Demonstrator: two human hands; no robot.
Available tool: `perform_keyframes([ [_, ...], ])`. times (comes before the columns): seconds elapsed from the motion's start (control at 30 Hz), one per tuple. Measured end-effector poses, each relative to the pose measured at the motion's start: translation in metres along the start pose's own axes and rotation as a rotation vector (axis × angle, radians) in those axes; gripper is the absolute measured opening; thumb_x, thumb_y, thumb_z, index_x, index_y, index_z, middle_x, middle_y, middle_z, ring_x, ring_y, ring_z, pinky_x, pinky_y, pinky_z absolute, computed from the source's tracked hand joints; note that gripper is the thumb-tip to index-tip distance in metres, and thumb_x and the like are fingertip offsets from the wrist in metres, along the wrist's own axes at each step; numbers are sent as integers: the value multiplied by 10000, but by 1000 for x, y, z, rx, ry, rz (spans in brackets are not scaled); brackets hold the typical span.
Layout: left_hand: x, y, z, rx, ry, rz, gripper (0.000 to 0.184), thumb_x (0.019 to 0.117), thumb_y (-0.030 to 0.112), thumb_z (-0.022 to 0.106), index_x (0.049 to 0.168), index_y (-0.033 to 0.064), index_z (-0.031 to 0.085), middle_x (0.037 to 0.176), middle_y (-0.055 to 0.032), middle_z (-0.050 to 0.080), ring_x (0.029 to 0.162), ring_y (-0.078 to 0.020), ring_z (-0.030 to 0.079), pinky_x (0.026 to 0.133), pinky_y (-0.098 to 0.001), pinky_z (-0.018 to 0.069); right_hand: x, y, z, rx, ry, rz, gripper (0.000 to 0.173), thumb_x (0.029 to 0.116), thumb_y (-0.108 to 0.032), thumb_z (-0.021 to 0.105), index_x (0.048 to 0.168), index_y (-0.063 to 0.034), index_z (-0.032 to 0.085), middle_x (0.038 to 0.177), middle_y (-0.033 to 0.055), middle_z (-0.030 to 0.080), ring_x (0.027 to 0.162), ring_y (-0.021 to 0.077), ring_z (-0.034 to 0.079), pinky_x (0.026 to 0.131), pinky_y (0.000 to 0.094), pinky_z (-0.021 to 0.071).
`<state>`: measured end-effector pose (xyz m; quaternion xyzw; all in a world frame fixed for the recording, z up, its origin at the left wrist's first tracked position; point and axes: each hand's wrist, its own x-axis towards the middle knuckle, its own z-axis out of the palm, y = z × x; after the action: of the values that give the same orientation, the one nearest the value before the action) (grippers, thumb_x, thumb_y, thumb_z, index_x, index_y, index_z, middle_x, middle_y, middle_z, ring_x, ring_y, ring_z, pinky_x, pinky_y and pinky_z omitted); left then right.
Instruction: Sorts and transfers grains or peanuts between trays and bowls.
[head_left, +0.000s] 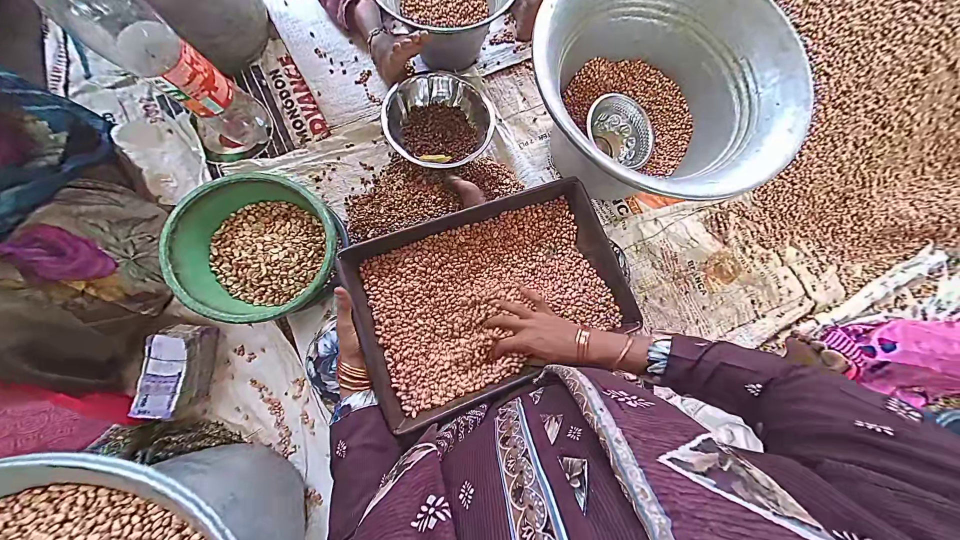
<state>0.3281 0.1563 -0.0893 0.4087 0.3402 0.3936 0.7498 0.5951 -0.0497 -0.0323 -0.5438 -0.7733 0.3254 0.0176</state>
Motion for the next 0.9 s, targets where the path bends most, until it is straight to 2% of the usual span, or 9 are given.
perform_keyframes([
  [0.07, 2, -1, -3, 0, -15, 0, 466, 1062, 583, 369, 1347, 272, 566, 1173, 120, 727, 1054, 21, 685, 887, -214, 593, -37, 24, -11, -72, -12, 196, 415, 894, -191, 743, 1285, -321, 696, 1632, 84, 411, 1560, 453, 189, 1129, 816, 121],
  [0.2, -1, 1, 4, -49, 16, -24, 432, 1036, 563, 474, 1293, 237, 591, 1072, 105, 749, 953, 20, 712, 802, -207, 614, -51, 79, -29, -95, 130, 442, 937, 544, -203, 976, 1408, -266, 617, 1653, 297, 240, 1519, 576, 149, 1169, 745, 204],
  [0.33, -6, 1, 0, -82, 16, -46, 511, 975, 584, 586, 1314, 201, 595, 1080, 62, 755, 974, -10, 719, 817, -230, 619, 15, 73, -37, 85, 119, 502, 1205, 601, -226, 998, 1601, -384, 345, 1647, 366, 148, 1460, 680, 137, 1030, 900, 171],
  [0.47, -5, 1, -1, -197, 18, -78, 473, 981, 542, 595, 1284, 179, 625, 1069, 18, 759, 960, -50, 731, 794, -259, 630, 73, 31, -24, 96, -2, 219, 967, 703, -267, 938, 1528, -439, 464, 1602, 339, 308, 1483, 632, 165, 1017, 912, 151],
  [0.6, -2, 0, 0, -144, -53, -58, 540, 988, 626, 520, 1344, 228, 597, 1168, 53, 739, 1047, -39, 707, 875, -281, 616, 89, -16, -43, -30, -369, -96, 576, 834, -245, 847, 1383, -252, 672, 1610, 218, 385, 1493, 529, 264, 1046, 813, 274],
  [0.67, -1, -1, 0, -163, -97, -44, 571, 957, 652, 547, 1332, 225, 604, 1156, 49, 745, 1039, -46, 712, 871, -287, 620, 100, -36, -65, -143, -457, -136, 342, 881, -290, 811, 1196, -163, 774, 1360, 157, 642, 1303, 428, 540, 949, 677, 438],
  [0.73, 0, 0, 1, -144, -115, -25, 585, 983, 659, 479, 1359, 225, 588, 1186, 51, 736, 1071, -43, 701, 904, -283, 608, 121, -55, -80, -230, -337, -153, 221, 900, -276, 762, 1029, -96, 771, 1016, 122, 721, 996, 347, 672, 758, 596, 494],
  [0.83, 6, -3, -3, -74, -98, 14, 616, 1003, 687, 382, 1370, 229, 569, 1189, 81, 725, 1076, -6, 680, 913, -239, 584, 170, -64, -67, -232, -29, -145, 372, 873, -314, 797, 1213, -180, 731, 1407, 81, 619, 1418, 361, 448, 1110, 661, 336],
  [0.9, 7, -6, -5, -44, -87, 22, 648, 995, 716, 342, 1371, 237, 566, 1185, 95, 718, 1079, 11, 668, 909, -223, 574, 195, -52, -45, -185, 73, -111, 465, 825, -322, 807, 1271, -234, 706, 1506, 62, 542, 1509, 387, 321, 1158, 763, 184],
])
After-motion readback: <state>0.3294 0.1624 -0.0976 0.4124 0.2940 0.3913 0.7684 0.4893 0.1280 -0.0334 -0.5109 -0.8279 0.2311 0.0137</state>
